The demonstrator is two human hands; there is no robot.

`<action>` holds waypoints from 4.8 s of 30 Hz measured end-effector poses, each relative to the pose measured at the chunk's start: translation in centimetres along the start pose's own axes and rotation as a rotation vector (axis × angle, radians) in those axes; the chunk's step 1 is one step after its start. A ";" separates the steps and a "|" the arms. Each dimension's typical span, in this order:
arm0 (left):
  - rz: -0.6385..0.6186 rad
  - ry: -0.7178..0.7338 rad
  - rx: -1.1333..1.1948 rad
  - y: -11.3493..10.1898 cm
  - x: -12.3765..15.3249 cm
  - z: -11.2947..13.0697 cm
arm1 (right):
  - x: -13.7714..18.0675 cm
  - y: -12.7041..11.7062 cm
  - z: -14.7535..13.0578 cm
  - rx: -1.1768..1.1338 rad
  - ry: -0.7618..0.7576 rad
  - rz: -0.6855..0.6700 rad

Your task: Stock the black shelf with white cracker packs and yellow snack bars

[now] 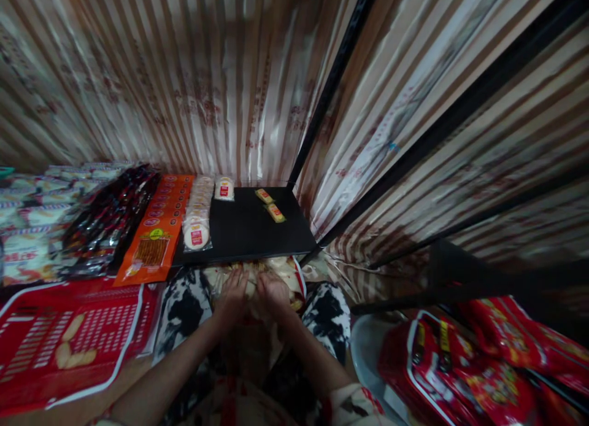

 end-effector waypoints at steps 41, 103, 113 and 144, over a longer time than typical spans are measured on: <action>0.283 -0.671 1.246 -4.9 -4.6 -5.8 | -6.7 -2.0 -3.0 -1.463 0.372 -0.005; 0.305 -0.530 0.517 -7.3 -19.4 -10.4 | -26.4 0.1 -2.5 -0.697 0.234 0.299; 0.146 -0.285 0.584 -6.9 -8.5 -4.8 | -10.7 -1.4 -0.3 -1.042 0.186 0.289; 0.103 -0.076 0.252 -1.4 2.3 -0.4 | 3.5 3.6 -0.2 -0.422 0.212 0.140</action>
Point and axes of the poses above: each hand's wrist, its own x-axis away from the middle knuckle, its own y-axis out of the palm, z = x × y, the point moved 5 cm from there along -x, towards the middle knuckle, and after that the axes turned 13 degrees about -x, right-handed, at the moved point
